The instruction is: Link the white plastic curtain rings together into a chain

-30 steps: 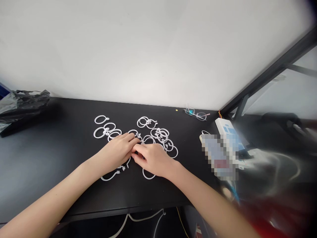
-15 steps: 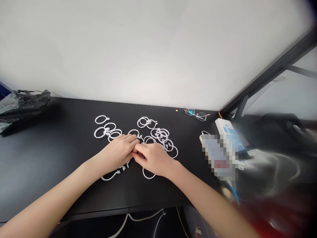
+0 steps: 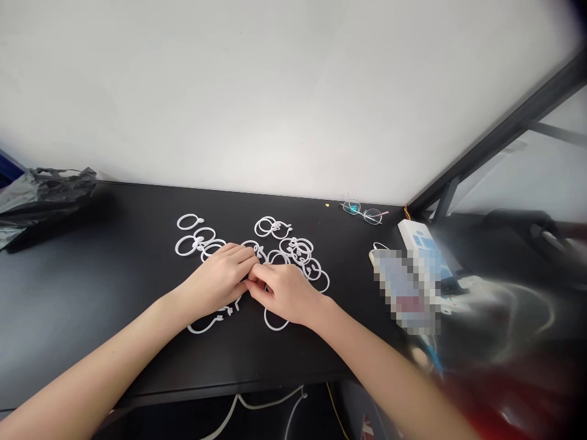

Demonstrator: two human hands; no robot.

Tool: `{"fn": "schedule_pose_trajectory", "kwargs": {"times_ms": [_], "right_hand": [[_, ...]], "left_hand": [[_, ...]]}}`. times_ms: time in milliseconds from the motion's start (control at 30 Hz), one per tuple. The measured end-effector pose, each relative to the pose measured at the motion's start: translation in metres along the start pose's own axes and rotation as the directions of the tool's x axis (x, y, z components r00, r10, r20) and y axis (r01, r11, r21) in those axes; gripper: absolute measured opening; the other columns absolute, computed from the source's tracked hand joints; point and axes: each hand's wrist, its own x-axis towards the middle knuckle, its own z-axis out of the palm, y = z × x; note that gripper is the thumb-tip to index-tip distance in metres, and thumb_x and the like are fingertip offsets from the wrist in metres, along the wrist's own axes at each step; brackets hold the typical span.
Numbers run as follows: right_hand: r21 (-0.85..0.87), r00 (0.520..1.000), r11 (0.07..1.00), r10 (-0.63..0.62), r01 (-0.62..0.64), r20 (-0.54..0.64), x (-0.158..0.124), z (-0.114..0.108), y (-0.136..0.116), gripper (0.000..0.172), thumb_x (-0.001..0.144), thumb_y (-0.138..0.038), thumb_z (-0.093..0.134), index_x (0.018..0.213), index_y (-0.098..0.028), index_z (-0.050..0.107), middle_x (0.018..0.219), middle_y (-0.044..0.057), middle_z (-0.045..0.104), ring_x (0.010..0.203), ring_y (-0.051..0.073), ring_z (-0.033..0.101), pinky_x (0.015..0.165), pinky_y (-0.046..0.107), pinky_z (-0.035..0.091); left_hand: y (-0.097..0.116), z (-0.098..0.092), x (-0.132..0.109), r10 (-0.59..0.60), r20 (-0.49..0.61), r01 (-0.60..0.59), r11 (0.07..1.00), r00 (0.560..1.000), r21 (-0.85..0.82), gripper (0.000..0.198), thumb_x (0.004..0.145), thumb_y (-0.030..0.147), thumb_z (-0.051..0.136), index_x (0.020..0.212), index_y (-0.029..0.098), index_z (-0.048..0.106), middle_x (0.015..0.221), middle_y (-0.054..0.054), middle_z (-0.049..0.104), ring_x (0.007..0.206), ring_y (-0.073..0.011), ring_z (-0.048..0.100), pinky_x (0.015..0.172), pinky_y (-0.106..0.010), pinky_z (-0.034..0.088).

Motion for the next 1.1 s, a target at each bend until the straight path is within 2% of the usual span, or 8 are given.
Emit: {"fn": "schedule_pose_trajectory", "kwargs": {"times_ms": [200, 733, 1100], "right_hand": [[0.005, 1.000, 1.000, -0.006, 0.006, -0.006, 0.0000, -0.0006, -0.0003, 0.018, 0.092, -0.019, 0.050, 0.074, -0.019, 0.047, 0.066, -0.003, 0.057, 0.058, 0.009, 0.051, 0.056, 0.019, 0.036], [-0.007, 1.000, 1.000, 0.008, -0.008, 0.015, 0.0007, -0.0012, -0.0020, 0.017, 0.091, -0.018, 0.051, 0.074, -0.018, 0.050, 0.065, -0.002, 0.058, 0.057, 0.009, 0.050, 0.055, 0.020, 0.035], [-0.038, 1.000, 0.999, 0.015, -0.015, 0.024, 0.0010, -0.0010, -0.0014, 0.023, 0.091, -0.020, 0.053, 0.069, -0.018, 0.048, 0.062, -0.003, 0.056, 0.054, 0.009, 0.047, 0.052, 0.021, 0.031]], "left_hand": [[0.0005, -0.0009, 0.0009, 0.013, -0.020, -0.013, 1.000, 1.000, 0.011, 0.022, 0.077, -0.002, 0.038, 0.071, 0.016, 0.049, 0.072, -0.002, 0.052, 0.068, -0.0166, 0.047, 0.066, -0.031, 0.042], [0.0003, 0.0000, 0.0000, -0.007, 0.009, 0.007, 1.000, 1.000, -0.007, 0.021, 0.076, -0.001, 0.039, 0.070, 0.017, 0.048, 0.072, -0.002, 0.053, 0.068, -0.0163, 0.048, 0.066, -0.030, 0.042], [0.0009, 0.0002, -0.0005, -0.078, 0.155, 0.081, 0.997, 0.985, -0.009, 0.021, 0.080, 0.001, 0.040, 0.072, 0.016, 0.051, 0.075, -0.003, 0.055, 0.068, -0.0169, 0.050, 0.065, -0.033, 0.042]]}}
